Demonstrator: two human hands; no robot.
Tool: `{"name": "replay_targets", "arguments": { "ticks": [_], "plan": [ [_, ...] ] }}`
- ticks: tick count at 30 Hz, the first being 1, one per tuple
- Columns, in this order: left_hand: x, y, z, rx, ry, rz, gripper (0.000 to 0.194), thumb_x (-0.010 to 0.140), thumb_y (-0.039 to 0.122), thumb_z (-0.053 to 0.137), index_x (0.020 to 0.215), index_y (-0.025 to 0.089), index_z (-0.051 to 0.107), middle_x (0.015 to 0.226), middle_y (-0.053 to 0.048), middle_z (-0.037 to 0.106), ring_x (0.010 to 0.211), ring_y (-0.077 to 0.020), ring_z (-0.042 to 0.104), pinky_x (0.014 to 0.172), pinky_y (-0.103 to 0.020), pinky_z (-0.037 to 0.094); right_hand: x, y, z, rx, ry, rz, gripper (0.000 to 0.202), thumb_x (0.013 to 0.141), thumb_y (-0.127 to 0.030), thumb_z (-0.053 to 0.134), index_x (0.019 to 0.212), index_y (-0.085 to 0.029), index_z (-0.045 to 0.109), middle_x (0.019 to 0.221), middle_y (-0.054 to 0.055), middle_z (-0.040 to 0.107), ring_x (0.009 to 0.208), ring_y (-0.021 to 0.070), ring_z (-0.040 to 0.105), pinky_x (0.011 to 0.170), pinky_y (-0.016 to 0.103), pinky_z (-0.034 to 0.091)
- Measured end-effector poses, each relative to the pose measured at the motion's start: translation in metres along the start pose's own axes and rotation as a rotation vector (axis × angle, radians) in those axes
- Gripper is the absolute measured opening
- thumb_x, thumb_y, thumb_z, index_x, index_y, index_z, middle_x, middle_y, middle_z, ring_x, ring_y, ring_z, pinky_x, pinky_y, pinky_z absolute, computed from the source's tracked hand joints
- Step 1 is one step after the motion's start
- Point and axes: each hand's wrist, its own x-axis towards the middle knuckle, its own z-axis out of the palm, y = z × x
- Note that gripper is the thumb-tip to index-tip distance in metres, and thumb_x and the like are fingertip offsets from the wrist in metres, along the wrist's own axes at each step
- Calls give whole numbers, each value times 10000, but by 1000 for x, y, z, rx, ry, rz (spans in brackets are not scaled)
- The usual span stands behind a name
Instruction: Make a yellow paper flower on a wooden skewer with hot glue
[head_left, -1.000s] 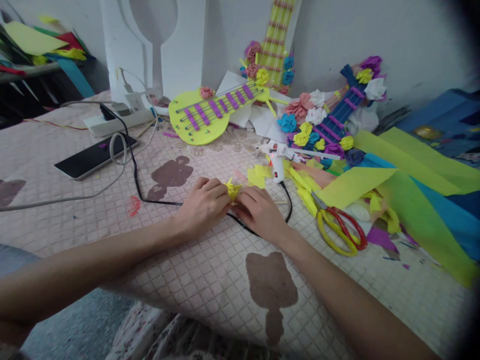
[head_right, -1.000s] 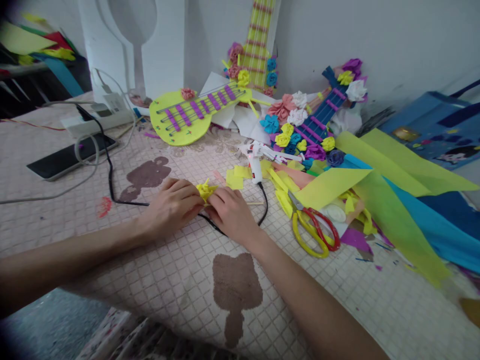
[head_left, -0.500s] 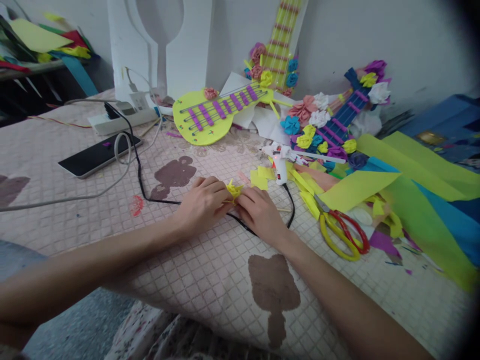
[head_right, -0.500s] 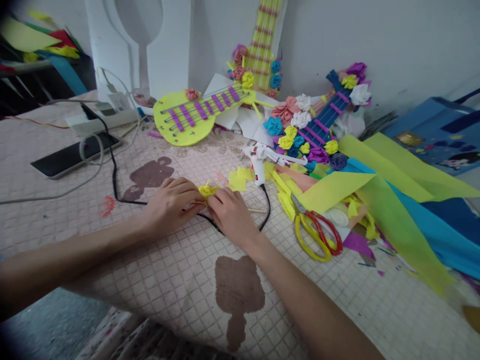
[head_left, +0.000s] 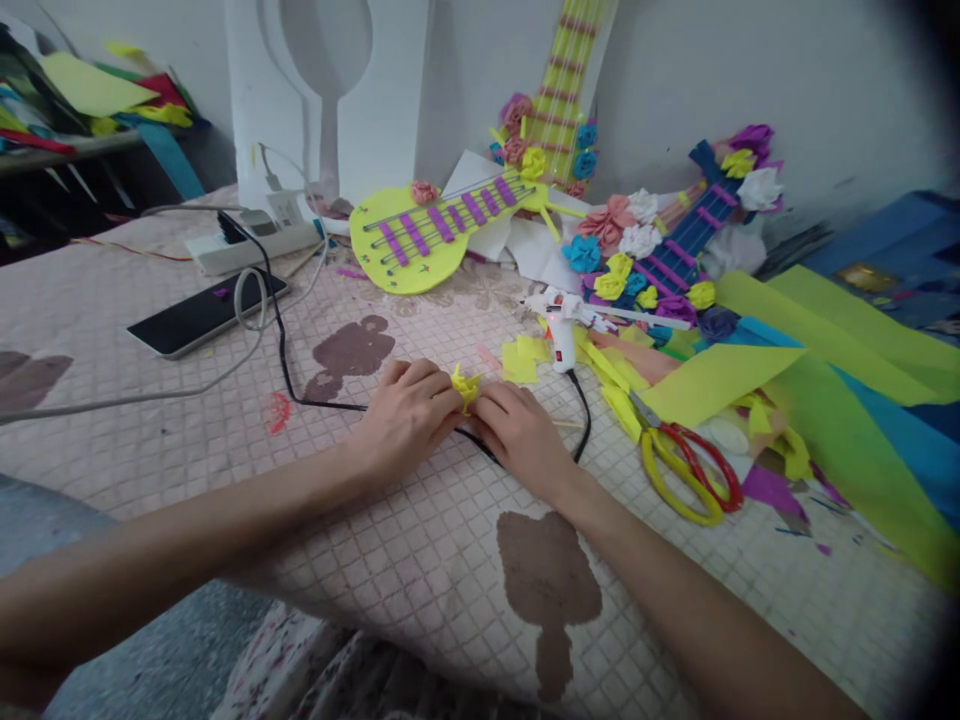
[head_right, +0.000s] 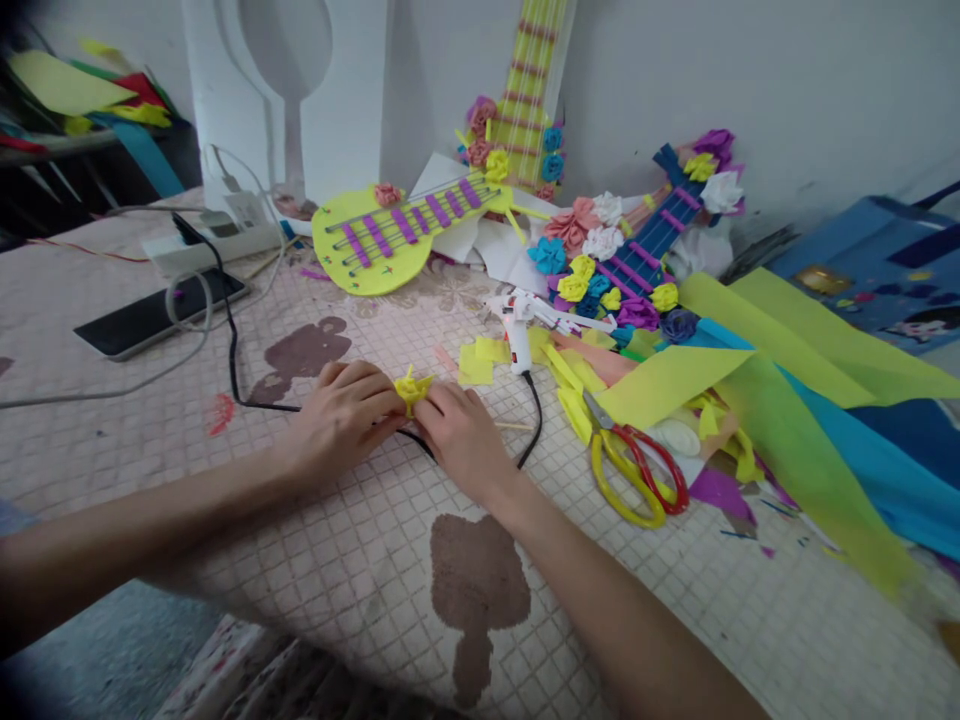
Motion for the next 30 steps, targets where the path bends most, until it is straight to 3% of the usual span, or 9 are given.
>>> {"name": "replay_targets", "arguments": {
  "ticks": [6,14,21,30],
  "plan": [
    [-1,0,-2,-66,-13,-28,135,880,237,523,784,189,605,798,-24,627,870,-199,507,751,-354,334,-3,-2,3,135,89,71,75,890,-208,478,951,-198,521,929,70,571,896,199,539,784,351,475],
    [-4,-2,-4,-90,-28,-75,117,864,240,556,768,183,588,798,-16,623,855,-203,508,720,-345,316,-3,-2,4,95,164,-4,115,904,-190,454,887,-192,568,935,73,588,902,175,548,766,310,488],
    [-4,-1,-3,-109,-66,-93,136,874,264,546,777,181,592,792,-14,614,848,-198,493,720,-340,309,-3,-4,4,37,178,-37,167,914,-214,454,846,-185,604,898,67,605,870,163,547,752,297,487],
    [-5,0,-2,-157,12,-79,78,846,272,602,850,194,603,861,-15,616,901,-200,484,765,-341,335,-3,-4,2,19,163,-57,191,923,-212,434,856,-170,608,891,70,612,867,169,555,765,300,489]
  ]
}}
